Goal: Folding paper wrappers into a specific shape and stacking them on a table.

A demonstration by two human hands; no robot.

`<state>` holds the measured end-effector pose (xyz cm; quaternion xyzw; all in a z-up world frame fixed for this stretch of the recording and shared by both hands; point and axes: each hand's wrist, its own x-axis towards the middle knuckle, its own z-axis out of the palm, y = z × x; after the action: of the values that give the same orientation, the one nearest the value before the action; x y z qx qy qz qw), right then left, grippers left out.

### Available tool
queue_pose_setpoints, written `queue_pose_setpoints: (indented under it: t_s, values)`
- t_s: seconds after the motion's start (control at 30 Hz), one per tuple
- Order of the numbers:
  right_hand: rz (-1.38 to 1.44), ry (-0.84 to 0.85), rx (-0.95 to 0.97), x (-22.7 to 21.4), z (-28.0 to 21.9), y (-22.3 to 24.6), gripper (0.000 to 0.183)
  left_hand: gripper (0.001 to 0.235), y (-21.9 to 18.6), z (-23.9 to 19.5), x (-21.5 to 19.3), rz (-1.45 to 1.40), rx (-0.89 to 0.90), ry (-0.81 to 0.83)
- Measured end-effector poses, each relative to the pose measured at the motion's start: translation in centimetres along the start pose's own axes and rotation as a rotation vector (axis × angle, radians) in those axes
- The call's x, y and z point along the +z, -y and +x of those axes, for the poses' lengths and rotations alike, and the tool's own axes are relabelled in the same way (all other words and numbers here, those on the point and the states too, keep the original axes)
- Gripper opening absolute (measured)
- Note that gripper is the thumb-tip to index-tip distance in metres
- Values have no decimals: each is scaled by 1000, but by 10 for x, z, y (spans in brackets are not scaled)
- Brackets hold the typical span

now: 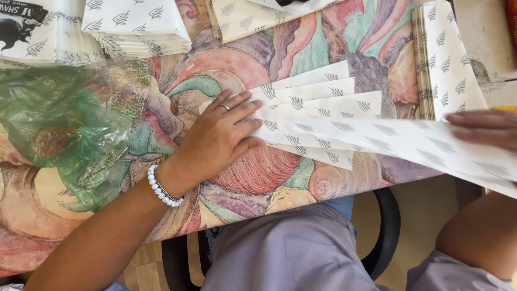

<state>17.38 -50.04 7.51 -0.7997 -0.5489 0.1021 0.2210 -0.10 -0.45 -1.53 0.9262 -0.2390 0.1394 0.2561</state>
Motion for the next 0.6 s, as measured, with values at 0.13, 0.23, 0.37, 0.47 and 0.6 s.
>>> queue_pose_setpoints:
  t_s: [0.13, 0.23, 0.37, 0.47, 0.6]
  values:
    - [34, -40, 108, 34, 87, 61, 37, 34, -3, 1, -1, -70, -91, -39]
    - [21, -238, 30, 77, 100, 52, 19, 80, -2, -4, 2, -88, -138, -116]
    - [-92, -213, -103, 107, 105, 46, 28, 97, 2, -6, 7, 122, -35, -64]
    - [-210, -140, -196, 113, 117, 46, 29, 26, -9, 7, -11, 127, 96, 97]
    - [-209, 18, -87, 92, 114, 53, 85, 37, -8, 5, -4, 88, 86, 90]
